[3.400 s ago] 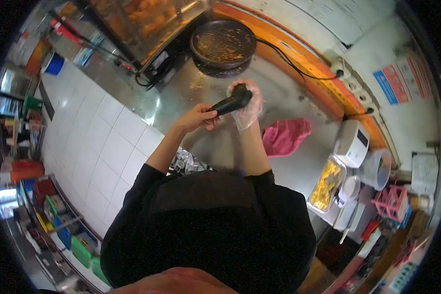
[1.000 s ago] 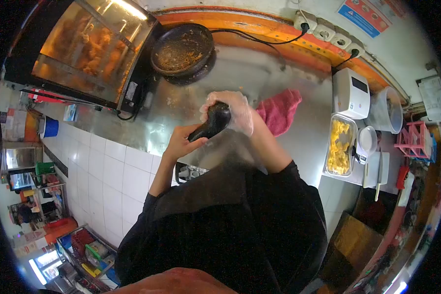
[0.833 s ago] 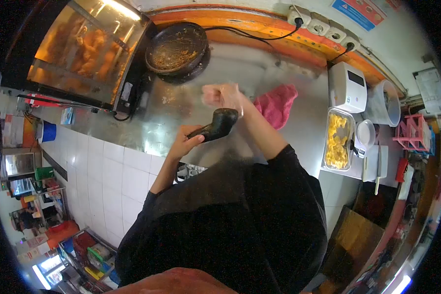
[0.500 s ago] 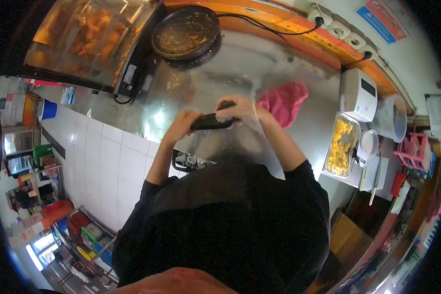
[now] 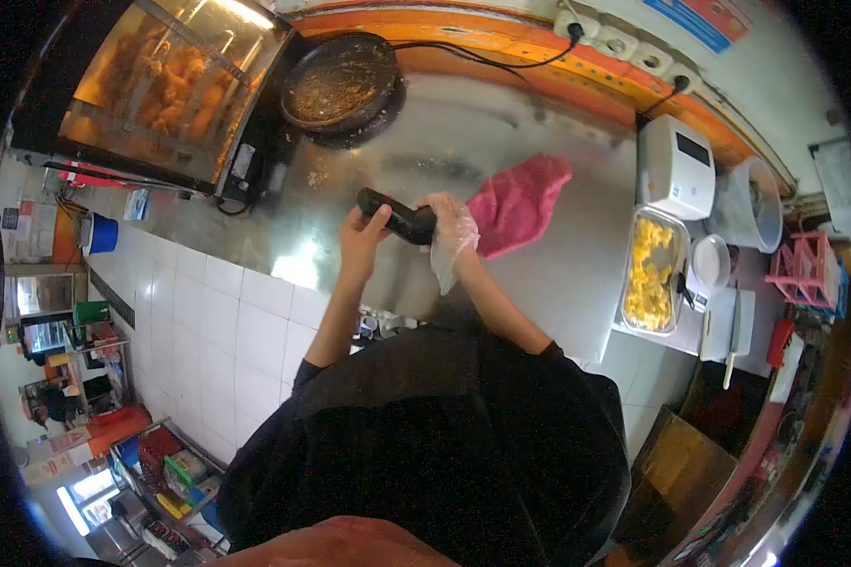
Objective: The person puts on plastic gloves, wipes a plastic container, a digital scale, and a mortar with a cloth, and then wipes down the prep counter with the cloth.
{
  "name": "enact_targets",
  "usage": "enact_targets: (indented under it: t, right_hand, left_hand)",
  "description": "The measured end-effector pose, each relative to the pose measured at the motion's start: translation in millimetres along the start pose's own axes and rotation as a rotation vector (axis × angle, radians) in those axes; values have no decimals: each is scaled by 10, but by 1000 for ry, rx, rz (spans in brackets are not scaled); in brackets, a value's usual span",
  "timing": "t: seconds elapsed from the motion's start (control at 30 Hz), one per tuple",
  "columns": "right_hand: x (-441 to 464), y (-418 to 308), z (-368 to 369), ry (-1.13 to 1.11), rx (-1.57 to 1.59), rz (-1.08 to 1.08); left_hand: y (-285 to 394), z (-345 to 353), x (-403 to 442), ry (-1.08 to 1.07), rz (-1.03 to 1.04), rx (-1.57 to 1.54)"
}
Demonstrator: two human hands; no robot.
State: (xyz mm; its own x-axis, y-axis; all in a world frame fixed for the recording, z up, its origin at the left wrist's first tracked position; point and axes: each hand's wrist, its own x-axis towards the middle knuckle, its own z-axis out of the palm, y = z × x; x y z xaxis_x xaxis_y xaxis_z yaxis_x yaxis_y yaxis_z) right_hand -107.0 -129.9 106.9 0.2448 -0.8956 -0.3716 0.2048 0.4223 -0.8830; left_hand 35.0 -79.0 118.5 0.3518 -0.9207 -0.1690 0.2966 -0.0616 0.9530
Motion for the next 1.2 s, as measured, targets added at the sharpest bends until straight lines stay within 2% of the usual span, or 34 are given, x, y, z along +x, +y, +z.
enact_targets:
  t: [0.03,0.1,0.17,0.2,0.27,0.3,0.37,0.4,0.43,0.5,0.53,0.57,0.63,0.67,0.77,0.8,0.83,0.9,0.93,0.97,1.0,1.03,1.07,1.1,1.13,1.2]
  right_hand:
    - [-74,-7,-53,-33,-167,-131]
    - [-130,-112,-184,-103,-177,-136]
    - [-204,-379,-254,-189,-193,35]
    - [-109,-358,-332,-185,-204,34]
    - [59,-224,-479,331,-1125,-361]
    - [-128,-300,-444,326,-1130,-377]
    - [-730,-536,-188,-50,-1827,-1102]
    - [-898,-554,-65,-251,-1682,-1164]
    - [-940,-539,-102,-245,-1669,-1167]
    - [-980,-587,-175,-199,-1882,-968]
    - [-1014,-673,-168,-26,-1934,-643]
    - [-1061,-686,-145,-25,-1930,-660]
    - [-1238,-628,-147,-96,-2008,-894]
    - [-1278,-568,-187,-447,-1969,-1091]
    - [-1010,-408,-421,-455,-2046,-1180]
    - [-1176,-650,-380,-105,-2053,-833]
    - [-1128,-718,-451,-96,-2051,-840]
    - [-972,-861,-679,163,-1652,-537]
    - [-627,-538,-925,192,-1448,-815]
    - [-378,-212,-1104,-26,-1052,-560]
    - [-487,-262,-1227,-267,-587,-258]
    - [-595,-315,-1351,-348,-144,88]
    - [-1124,-619,-1407,-464,381,462]
    - [-1364,-760,-1514,-480,581,476]
    - [-1486,-841,-1648,-495,782,475]
    - [-1473,-817,-1977,-373,914,333]
  left_hand:
    - [28,-27,-58,-36,-51,42]
    - [-2,-29,-202,-87,-18,9]
    - [-53,17,-313,-26,-17,-83]
    - [-41,66,-384,30,-34,-203]
    - [-63,90,-529,63,-13,-197]
    - [-34,112,-556,88,24,-177]
    - [-90,126,-615,148,48,-146]
    - [-94,119,-675,155,68,-168]
    - [-94,111,-731,159,88,-187]
    - [-97,144,-804,231,74,-145]
    - [-86,165,-805,310,59,-119]
    - [-75,171,-801,315,73,-120]
    - [-124,195,-831,383,111,-114]
    - [-133,208,-812,381,119,-113]
    - [-135,223,-871,390,52,-184]
    - [-85,291,-909,414,110,-132]
    - [-76,354,-954,435,164,-77]
    - [-133,408,-1018,416,209,-69]
    - [-156,482,-1024,394,253,-68]
    - [-144,606,-1083,357,350,-6]
    - [-129,783,-1175,311,442,51]
    - [-77,1042,-1275,252,524,101]
    - [-55,1293,-1376,187,603,147]
    - [-117,1476,-1437,130,584,137]
    - [-182,1637,-1474,21,735,370]
    - [-322,2095,-1535,-281,1001,720]
